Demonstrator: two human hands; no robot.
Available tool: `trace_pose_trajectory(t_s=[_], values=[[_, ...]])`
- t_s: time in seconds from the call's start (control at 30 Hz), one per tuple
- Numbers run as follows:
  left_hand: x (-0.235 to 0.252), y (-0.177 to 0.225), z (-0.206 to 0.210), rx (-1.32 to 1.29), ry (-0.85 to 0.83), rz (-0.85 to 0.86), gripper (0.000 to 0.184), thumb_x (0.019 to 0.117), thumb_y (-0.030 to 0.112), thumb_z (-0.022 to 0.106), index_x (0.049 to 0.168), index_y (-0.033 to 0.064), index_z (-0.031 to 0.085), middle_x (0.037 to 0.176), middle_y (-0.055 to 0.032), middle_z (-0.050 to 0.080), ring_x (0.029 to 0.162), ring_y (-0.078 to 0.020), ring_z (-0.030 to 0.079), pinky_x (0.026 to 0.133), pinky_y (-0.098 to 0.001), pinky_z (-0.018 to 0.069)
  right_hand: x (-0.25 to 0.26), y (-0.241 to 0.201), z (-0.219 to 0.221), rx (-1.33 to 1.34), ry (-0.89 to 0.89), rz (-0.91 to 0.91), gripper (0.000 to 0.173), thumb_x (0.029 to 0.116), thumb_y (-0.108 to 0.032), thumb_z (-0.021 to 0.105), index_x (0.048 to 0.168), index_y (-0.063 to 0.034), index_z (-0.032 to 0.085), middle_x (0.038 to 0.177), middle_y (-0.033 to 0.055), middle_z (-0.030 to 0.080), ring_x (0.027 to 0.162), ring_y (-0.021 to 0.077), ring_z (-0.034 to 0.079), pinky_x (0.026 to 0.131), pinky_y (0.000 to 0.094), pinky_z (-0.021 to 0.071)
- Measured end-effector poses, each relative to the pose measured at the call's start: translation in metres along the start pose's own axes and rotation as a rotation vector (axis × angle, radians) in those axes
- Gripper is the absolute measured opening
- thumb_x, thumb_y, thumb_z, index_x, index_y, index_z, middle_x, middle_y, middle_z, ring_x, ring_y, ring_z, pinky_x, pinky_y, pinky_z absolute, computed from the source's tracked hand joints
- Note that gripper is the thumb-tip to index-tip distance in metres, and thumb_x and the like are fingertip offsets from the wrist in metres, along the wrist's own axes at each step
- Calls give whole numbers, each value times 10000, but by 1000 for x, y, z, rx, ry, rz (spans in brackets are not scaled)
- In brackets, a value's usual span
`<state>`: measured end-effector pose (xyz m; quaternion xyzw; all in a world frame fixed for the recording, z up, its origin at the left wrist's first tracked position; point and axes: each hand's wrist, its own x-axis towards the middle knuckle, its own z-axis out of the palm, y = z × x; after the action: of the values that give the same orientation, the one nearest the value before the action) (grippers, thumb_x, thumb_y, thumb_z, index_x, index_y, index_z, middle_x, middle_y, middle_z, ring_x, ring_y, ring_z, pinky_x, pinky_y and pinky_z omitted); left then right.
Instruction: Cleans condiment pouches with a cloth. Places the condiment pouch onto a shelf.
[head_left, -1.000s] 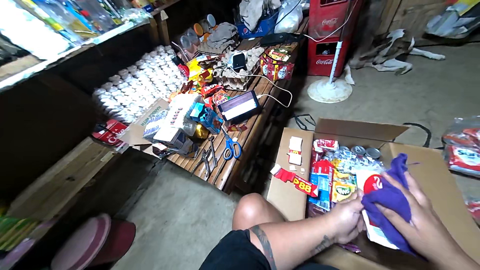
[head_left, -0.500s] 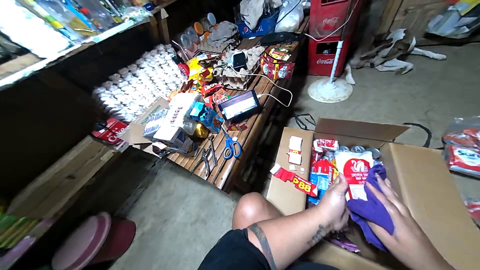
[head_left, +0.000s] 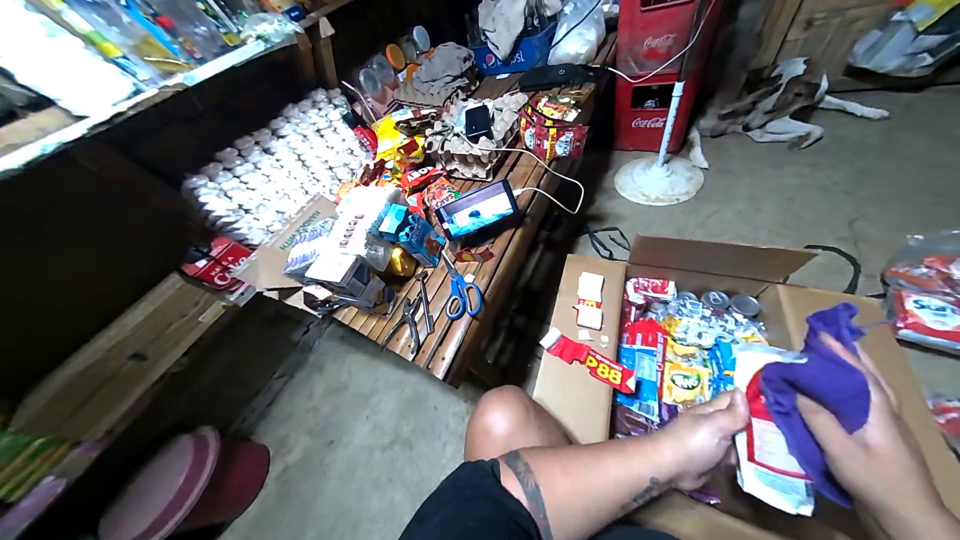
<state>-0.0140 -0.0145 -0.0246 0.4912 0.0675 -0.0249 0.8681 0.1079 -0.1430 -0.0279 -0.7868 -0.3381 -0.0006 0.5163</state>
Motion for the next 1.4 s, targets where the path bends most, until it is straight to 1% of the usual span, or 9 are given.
trace_pose_trajectory(t_s=[0.13, 0.33, 0.53, 0.67, 0.83, 0.97, 1.13, 1.23, 1.4], values=[[-1, 6, -1, -4, 53, -1, 602, 1109, 373, 137, 1556, -21, 222, 1478, -195, 438, 1285, -165, 527, 1087, -374, 439, -5, 10, 5, 85, -17, 117, 981, 882, -519, 635, 1617, -35, 201, 1646, 248, 235, 1514, 275, 297, 1218, 433, 291], [4, 18, -7, -77, 211, 18, 622, 1112, 387, 124, 1599, 1, 121, 1609, -214, 263, 1437, -226, 378, 1172, -410, 331, -20, -64, 9, 25, -192, 126, 924, 868, -292, 676, 1537, 163, 228, 1592, 410, 186, 1516, 492, 198, 1243, 493, 197], [-6, 2, 6, 87, 2, 10, 593, 1105, 349, 176, 1512, -70, 282, 1433, -225, 468, 1251, -187, 545, 1052, -385, 460, -4, -32, 2, 252, -11, 203, 979, 858, -365, 711, 1566, 72, 195, 1554, 225, 397, 1384, 122, 461, 1142, 273, 394], [-7, 1, 8, 131, -65, 18, 548, 1112, 302, 213, 1461, -96, 355, 1356, -234, 529, 1201, -174, 571, 1054, -374, 455, 3, -10, 2, 351, 114, 298, 913, 863, -371, 724, 1552, 0, 254, 1446, 95, 534, 1257, 50, 568, 1053, 249, 497], [-2, 9, 1, 79, 75, 35, 572, 1107, 340, 178, 1506, -50, 305, 1391, -198, 506, 1193, -150, 573, 1013, -358, 482, -11, -9, 13, 290, 17, 227, 1105, 835, -457, 737, 1606, 3, 93, 1593, 172, 358, 1385, 78, 457, 1124, 257, 422], [1, 19, -2, 31, 190, -2, 609, 1111, 368, 143, 1574, -24, 204, 1548, -231, 359, 1365, -220, 455, 1123, -401, 389, -19, -40, 12, 154, -139, 257, 1127, 821, -412, 732, 1607, 49, 70, 1639, 296, 200, 1510, 264, 299, 1214, 383, 288], [-3, 4, 1, 157, 42, 54, 574, 1110, 311, 202, 1490, -102, 322, 1456, -264, 453, 1322, -221, 501, 1129, -398, 394, -6, -46, 4, 298, -32, 345, 1139, 722, -305, 758, 1594, 47, 116, 1553, 225, 388, 1350, 112, 482, 1093, 261, 429], [-13, 14, 16, 224, -4, 31, 502, 1111, 214, 231, 1409, -152, 400, 1343, -286, 533, 1228, -212, 559, 1086, -381, 425, 0, -23, 3, 434, 86, 375, 1017, 753, -300, 790, 1560, -18, 239, 1380, 56, 573, 1177, 17, 601, 980, 215, 530], [-26, 43, 36, 240, -15, 56, 415, 1080, 63, 241, 1318, -219, 429, 1216, -277, 568, 1099, -140, 573, 996, -290, 449, 13, -69, -7, 476, 232, 481, 570, 927, -108, 641, 1386, 73, 355, 1099, 22, 612, 962, -17, 653, 878, 188, 560]])
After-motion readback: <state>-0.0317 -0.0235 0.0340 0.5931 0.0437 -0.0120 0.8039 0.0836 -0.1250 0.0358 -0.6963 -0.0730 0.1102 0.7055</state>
